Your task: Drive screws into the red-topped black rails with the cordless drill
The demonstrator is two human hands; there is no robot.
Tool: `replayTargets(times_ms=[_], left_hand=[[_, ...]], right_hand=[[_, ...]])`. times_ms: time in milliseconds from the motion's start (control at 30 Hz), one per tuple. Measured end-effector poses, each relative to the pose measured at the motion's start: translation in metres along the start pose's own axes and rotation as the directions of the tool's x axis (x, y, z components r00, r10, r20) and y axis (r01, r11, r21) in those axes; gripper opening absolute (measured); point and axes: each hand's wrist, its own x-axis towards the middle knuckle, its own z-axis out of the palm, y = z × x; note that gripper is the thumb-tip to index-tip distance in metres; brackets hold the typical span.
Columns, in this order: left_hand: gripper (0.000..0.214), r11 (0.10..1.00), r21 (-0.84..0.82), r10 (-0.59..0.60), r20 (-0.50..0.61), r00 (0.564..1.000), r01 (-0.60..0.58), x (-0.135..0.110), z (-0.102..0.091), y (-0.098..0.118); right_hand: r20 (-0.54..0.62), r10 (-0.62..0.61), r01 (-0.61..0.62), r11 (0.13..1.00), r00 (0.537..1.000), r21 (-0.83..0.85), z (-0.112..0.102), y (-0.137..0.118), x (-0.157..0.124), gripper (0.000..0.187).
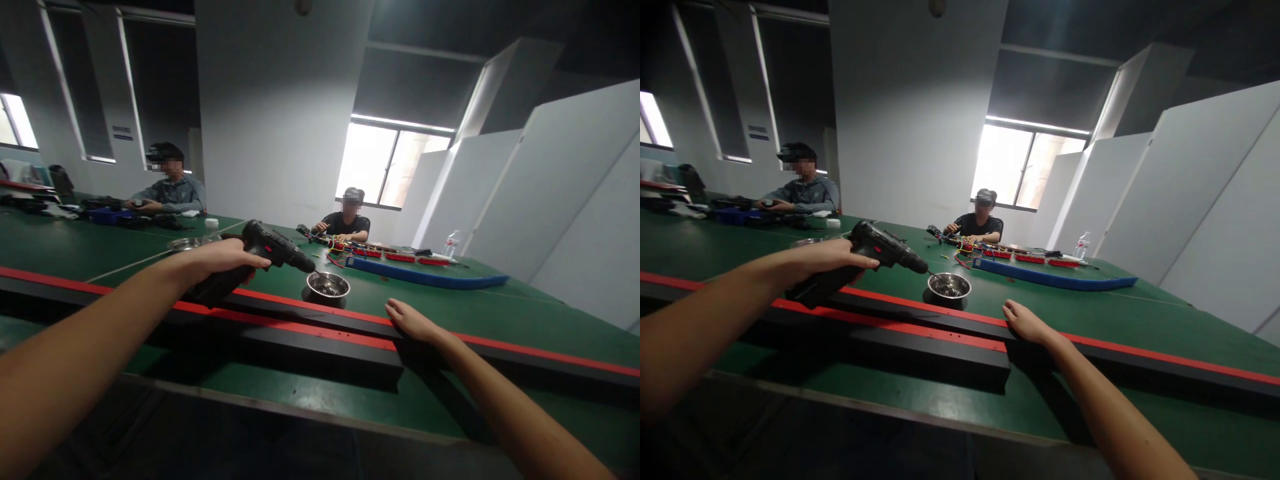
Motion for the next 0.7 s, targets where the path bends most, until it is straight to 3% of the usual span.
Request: replayTargets(times_ms=[133, 267, 367, 467, 533, 600, 700], left_hand=[[0.035, 0.921, -0.378, -0.058, 0.099, 0.993, 0.091, 0.0, 0.023, -0.046], [0.022, 0.744, -0.656, -0.019, 0.173, 0.985, 0.13, 0.005, 0.046, -0.079], [0.014, 0.622, -0.768, 0.013, 0.209, 0.978, 0.155, 0.007, 0.057, -0.092], [0.015, 0.607, -0.772, -0.024, 0.221, 0.975, 0.19, 0.006, 0.061, -0.096], [0.016, 0.619, -0.761, -0.056, 0.2, 0.978, 0.192, 0.003, 0.062, -0.094], [0.017, 0.632, -0.754, -0.069, 0.172, 0.983, 0.177, -0.001, 0.063, -0.092], [0.016, 0.633, -0.763, -0.037, 0.136, 0.99, 0.129, -0.005, 0.064, -0.089]], right_hand=[[-0.026, 0.133, -0.133, 0.991, 0.991, 0.007, -0.017, 0.03, -0.011, 0.027], [-0.031, 0.201, -0.2, 0.979, 0.979, 0.032, -0.028, 0.03, -0.003, 0.027], [-0.083, 0.115, -0.11, 0.991, 0.99, 0.071, -0.025, 0.003, 0.024, 0.027], [-0.155, -0.034, 0.051, 0.993, 0.987, 0.106, -0.011, -0.041, 0.065, 0.027], [-0.157, -0.071, 0.083, 0.994, 0.985, 0.075, 0.001, -0.07, 0.093, 0.025], [-0.137, -0.051, 0.055, 0.998, 0.989, 0.021, 0.014, -0.092, 0.116, 0.019], [-0.142, 0.076, -0.084, 0.995, 0.987, -0.059, 0.032, -0.109, 0.14, 0.024]])
